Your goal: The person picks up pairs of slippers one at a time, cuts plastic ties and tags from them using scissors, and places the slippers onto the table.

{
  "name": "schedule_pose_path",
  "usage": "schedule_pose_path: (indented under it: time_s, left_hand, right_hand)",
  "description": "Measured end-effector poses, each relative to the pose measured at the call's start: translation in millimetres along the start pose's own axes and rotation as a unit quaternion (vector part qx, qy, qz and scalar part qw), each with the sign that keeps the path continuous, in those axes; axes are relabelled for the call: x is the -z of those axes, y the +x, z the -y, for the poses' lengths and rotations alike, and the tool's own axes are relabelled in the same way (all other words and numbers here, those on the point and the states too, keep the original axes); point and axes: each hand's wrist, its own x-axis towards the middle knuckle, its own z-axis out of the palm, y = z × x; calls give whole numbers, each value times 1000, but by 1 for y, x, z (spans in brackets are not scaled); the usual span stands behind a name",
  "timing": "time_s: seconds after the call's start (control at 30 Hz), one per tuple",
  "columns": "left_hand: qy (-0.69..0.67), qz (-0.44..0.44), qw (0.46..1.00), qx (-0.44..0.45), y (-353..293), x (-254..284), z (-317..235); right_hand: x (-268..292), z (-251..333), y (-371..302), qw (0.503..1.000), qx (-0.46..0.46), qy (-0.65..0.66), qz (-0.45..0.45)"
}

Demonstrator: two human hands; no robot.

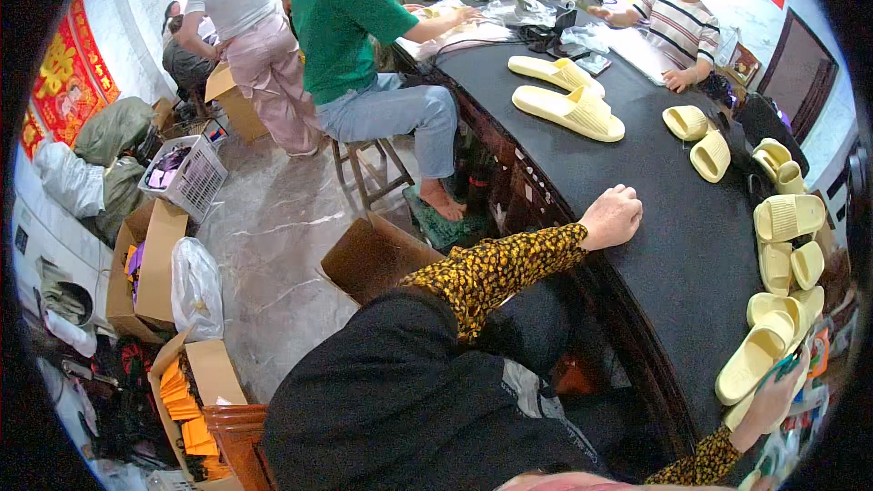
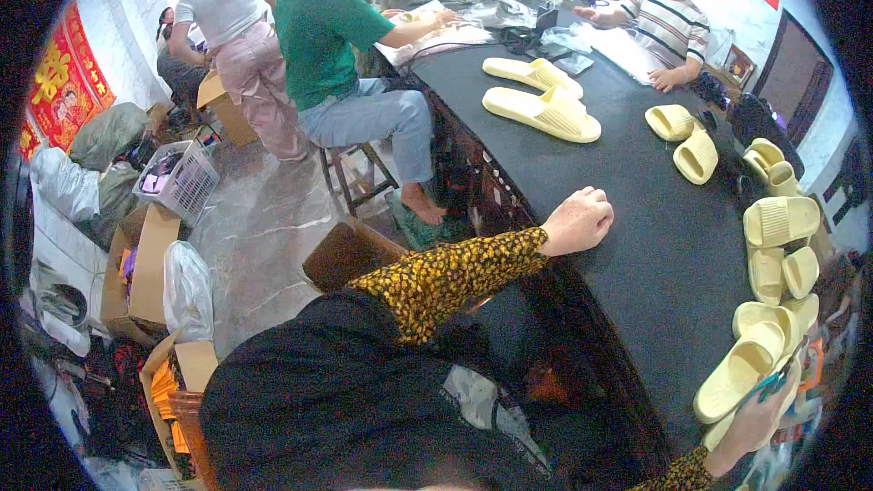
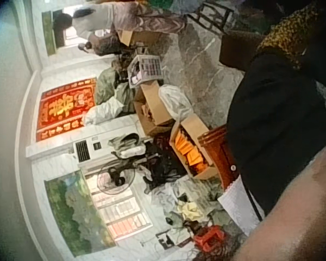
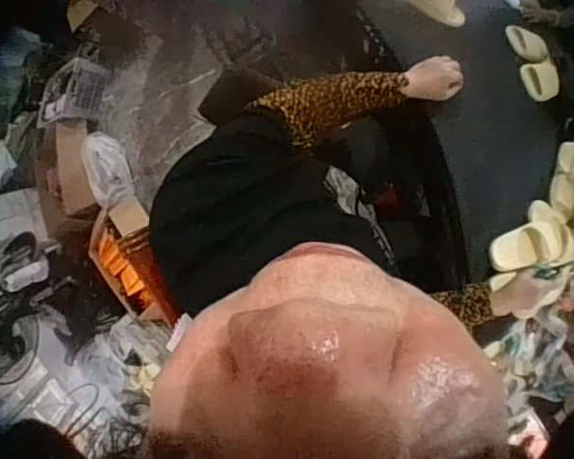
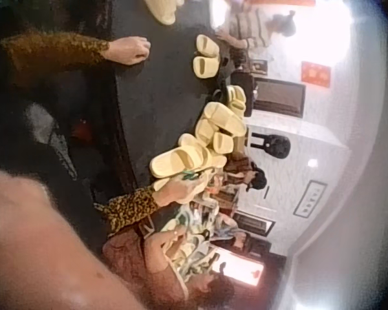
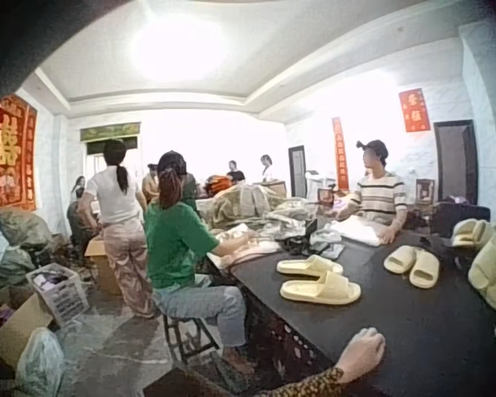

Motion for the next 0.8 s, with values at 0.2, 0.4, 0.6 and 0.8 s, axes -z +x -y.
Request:
schedule_pose_path:
  time_s: [0.2,0.4,0.6,0.8]
  left_hand:
    - [-4,2,1000,-7,1,0,-1]
    - [0,11,1000,-2,0,3,-1]
    - [1,8,1000,3,0,4,-1]
    - [-5,3,1000,-17,3,0,-2]
  right_hand:
    - [-3,-11,2,997,-42,-15,-69]
    - [6,-13,3,984,-66,84,-141]
    - [13,-44,5,929,33,303,-211]
    - [1,-2,-9,846,-114,495,-159]
